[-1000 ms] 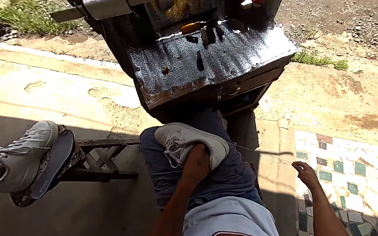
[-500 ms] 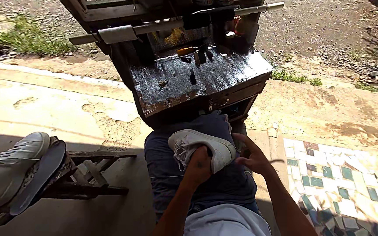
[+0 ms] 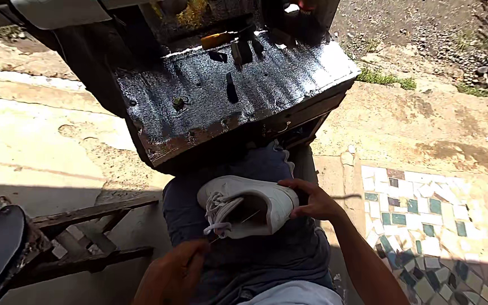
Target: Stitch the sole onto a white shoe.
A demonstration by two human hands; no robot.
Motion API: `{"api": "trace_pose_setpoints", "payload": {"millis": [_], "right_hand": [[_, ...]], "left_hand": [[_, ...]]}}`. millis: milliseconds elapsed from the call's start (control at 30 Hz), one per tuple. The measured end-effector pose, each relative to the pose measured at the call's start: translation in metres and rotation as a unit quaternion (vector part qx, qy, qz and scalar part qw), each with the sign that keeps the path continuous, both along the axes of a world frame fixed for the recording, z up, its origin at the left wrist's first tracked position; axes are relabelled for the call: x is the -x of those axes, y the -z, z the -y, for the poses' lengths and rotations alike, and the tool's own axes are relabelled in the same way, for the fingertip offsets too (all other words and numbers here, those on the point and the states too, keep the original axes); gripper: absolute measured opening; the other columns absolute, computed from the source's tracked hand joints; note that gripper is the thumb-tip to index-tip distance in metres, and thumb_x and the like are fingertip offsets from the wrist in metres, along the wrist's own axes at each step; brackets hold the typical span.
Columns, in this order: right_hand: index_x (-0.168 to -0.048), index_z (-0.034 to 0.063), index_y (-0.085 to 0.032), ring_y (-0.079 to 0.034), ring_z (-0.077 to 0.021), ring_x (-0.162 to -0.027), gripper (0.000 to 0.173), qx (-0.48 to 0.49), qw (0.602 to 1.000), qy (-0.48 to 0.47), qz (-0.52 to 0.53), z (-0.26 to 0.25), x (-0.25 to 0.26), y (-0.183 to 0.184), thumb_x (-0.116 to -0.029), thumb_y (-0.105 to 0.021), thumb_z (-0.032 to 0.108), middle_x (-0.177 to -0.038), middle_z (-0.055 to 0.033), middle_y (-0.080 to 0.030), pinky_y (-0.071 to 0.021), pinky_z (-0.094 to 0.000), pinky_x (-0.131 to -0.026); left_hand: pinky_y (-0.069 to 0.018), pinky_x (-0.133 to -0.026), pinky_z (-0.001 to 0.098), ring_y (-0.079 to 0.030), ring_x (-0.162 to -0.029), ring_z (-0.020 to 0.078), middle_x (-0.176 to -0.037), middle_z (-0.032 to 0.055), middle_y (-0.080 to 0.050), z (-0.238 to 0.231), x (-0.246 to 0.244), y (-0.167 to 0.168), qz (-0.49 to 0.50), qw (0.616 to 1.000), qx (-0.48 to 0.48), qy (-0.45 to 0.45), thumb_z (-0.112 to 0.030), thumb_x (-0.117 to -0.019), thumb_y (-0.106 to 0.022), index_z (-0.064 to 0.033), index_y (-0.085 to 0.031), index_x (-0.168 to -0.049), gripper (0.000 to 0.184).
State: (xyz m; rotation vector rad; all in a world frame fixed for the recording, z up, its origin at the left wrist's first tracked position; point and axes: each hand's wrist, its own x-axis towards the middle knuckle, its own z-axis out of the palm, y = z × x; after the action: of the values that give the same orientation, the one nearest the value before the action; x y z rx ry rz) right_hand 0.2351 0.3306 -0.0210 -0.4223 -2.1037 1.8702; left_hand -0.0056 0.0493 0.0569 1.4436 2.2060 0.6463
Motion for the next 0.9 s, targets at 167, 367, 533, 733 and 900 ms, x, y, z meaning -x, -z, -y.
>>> {"api": "trace_pose_setpoints", "payload": {"millis": [167, 367, 533, 733, 900], "right_hand": [[-0.146, 0.0103, -0.054, -0.056, 0.0021, -0.072, 0.074, -0.019, 0.996, -0.002, 0.084, -0.006, -0.007, -0.018, -0.0879, -0.079, 0.049, -0.086, 0.004, -0.065, -0.0488, -0.018, -0.065], [-0.089, 0.0113, -0.071, -0.061, 0.0009, -0.07, 0.023, 0.248, 0.967, 0.054, -0.023, -0.019, -0.015, -0.043, -0.1041, -0.06, 0.025, -0.111, -0.0005, -0.07, -0.0514, -0.0154, -0.06], [-0.104, 0.0084, -0.069, -0.065, -0.0021, -0.07, 0.019, 0.266, 0.957, 0.075, -0.086, 0.003, -0.001, -0.053, -0.1025, -0.064, 0.026, -0.095, -0.0033, -0.074, -0.0544, -0.0173, -0.063], [-0.121, 0.0086, -0.069, -0.053, -0.013, -0.064, 0.088, -0.357, 0.922, 0.055, 0.142, 0.017, 0.008, -0.068, -0.0809, -0.055, 0.085, -0.083, -0.0038, -0.059, -0.0444, -0.0301, -0.054], [-0.107, 0.0088, -0.073, -0.051, -0.0118, -0.06, 0.074, -0.38, 0.914, 0.074, 0.122, 0.018, 0.018, -0.063, -0.0836, -0.061, 0.078, -0.076, -0.0019, -0.058, -0.0422, -0.0285, -0.051]], "left_hand": [[-0.0523, -0.072, 0.0328, -0.062, -0.081, 0.0185, -0.091, 0.017, -0.067, 0.026, 0.025, -0.007, 0.235, 0.966, 0.018, 0.106, -0.007, -0.0993, -0.057, 0.0002, -0.075, -0.101, 0.02], [-0.0354, -0.123, 0.0475, -0.052, -0.14, 0.0259, -0.136, 0.0067, -0.067, -0.022, 0.006, -0.009, 0.575, 0.772, -0.192, 0.193, -0.027, -0.1025, -0.058, -0.0139, -0.07, -0.087, 0.023], [-0.0595, -0.085, 0.0265, -0.07, -0.098, 0.0111, -0.112, 0.0039, -0.073, -0.058, -0.002, -0.008, 0.398, 0.896, -0.159, 0.118, -0.014, -0.1052, -0.052, -0.0105, -0.072, -0.112, 0.022], [-0.056, -0.075, 0.0465, -0.072, -0.088, 0.032, -0.102, 0.0125, -0.075, -0.082, -0.035, -0.002, -0.19, 0.971, -0.057, 0.133, -0.01, -0.0971, -0.051, -0.0069, -0.075, -0.116, 0.031], [-0.0539, -0.065, 0.0413, -0.068, -0.075, 0.0284, -0.083, 0.0114, -0.069, -0.065, -0.029, -0.017, -0.128, 0.975, -0.018, 0.182, -0.015, -0.0999, -0.05, -0.006, -0.075, -0.107, 0.027]]}}
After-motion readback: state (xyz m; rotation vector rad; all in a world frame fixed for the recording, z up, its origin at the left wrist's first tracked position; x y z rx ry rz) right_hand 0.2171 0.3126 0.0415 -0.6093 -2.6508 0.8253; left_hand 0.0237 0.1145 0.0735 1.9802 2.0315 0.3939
